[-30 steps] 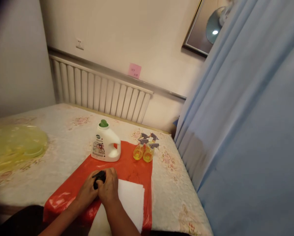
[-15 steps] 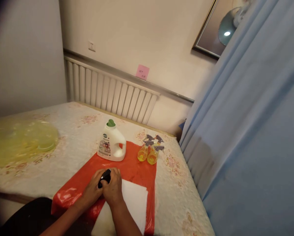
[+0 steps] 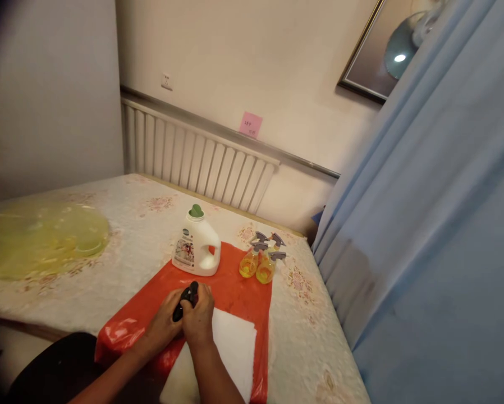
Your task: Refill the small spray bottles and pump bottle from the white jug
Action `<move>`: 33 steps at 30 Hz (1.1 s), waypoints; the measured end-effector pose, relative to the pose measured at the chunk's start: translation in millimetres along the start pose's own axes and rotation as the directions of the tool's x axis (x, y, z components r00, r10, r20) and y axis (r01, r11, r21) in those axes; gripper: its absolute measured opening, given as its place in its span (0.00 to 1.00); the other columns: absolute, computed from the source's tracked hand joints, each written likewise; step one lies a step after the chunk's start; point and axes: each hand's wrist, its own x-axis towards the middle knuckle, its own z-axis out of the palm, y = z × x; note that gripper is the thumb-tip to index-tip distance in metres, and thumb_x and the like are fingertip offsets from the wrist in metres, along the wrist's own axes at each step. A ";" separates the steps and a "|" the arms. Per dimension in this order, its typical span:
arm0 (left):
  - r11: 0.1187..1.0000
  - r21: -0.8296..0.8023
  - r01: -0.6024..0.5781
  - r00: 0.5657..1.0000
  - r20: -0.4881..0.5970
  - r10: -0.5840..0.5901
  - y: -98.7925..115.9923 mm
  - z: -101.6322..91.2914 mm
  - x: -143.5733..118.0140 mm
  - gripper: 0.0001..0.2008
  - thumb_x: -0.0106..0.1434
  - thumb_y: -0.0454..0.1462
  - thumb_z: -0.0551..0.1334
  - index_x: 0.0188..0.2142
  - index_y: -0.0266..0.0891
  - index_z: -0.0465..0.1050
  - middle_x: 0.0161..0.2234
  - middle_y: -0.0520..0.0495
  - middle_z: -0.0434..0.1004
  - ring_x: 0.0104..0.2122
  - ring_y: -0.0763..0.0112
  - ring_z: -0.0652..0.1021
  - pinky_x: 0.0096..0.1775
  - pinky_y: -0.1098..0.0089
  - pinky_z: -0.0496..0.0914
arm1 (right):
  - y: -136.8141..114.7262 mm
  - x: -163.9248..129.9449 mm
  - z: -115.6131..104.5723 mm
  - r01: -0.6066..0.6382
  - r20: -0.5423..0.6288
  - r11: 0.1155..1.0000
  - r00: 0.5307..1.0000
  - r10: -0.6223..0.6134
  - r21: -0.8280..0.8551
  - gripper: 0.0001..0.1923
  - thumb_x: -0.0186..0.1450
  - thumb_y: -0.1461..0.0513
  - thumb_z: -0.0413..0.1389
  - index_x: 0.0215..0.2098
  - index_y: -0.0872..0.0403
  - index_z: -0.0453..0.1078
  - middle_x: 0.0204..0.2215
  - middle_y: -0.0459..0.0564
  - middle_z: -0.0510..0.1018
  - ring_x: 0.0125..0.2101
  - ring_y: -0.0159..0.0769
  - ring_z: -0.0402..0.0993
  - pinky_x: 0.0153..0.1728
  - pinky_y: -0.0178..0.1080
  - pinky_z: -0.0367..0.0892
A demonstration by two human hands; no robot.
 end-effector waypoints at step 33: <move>1.000 0.014 0.018 1.000 -0.025 -0.018 10.9 -3.3 -5.4 0.24 0.51 0.34 0.64 0.50 0.43 0.69 0.50 0.43 0.71 0.52 0.55 0.71 0.56 0.54 0.66 | -14.8 10.2 -43.6 -0.087 -0.172 0.961 0.976 0.135 0.263 0.16 0.53 0.59 0.61 0.40 0.56 0.73 0.35 0.53 0.81 0.36 0.42 0.78 0.41 0.40 0.72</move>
